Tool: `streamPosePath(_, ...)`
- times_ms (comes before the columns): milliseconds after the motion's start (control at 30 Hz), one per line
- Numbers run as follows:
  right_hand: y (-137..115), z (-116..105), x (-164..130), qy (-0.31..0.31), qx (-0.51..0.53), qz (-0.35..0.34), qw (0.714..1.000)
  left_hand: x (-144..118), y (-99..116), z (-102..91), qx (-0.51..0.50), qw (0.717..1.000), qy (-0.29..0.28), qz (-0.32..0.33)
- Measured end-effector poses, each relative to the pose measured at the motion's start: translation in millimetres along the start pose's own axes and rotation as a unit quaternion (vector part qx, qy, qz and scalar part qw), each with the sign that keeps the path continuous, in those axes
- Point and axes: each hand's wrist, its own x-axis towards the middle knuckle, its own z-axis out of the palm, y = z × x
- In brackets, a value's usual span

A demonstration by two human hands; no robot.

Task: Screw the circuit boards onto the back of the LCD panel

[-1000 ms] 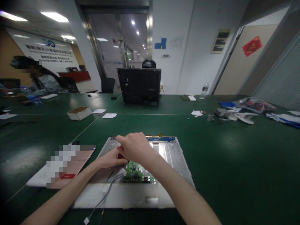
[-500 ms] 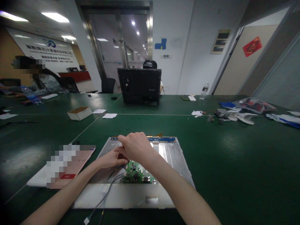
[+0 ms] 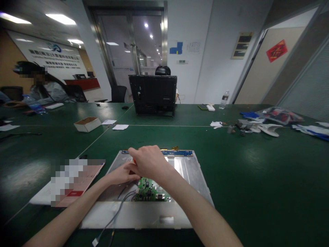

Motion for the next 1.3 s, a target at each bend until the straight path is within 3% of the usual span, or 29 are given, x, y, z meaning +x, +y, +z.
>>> streamPosePath(167,-0.4,1.1,2.0,-0.012,-0.016,0.020,1.000,-2.0,6.0,-1.6,-0.021,0.999,-0.009,-0.037)
streamPosePath(467,-2.4,-1.0,-1.1,0.005,0.016,-0.010,1.000,0.8,-1.3,0.1,-0.013,1.000,-0.006,0.007)
streamPosePath(733,-1.1,0.9,2.4,-0.009,-0.017,0.013,1.000,-2.1,4.3,-1.3,-0.004,1.000,-0.001,-0.029)
streamPosePath(1067,-2.6,-1.3,-1.5,0.010,0.009,-0.009,1.000,0.5,2.5,-1.5,-0.001,1.000,-0.005,0.009)
streamPosePath(1300,-1.5,-0.4,1.8,-0.016,-0.006,0.020,1.000,-1.8,3.6,-1.3,0.001,0.999,0.002,-0.033)
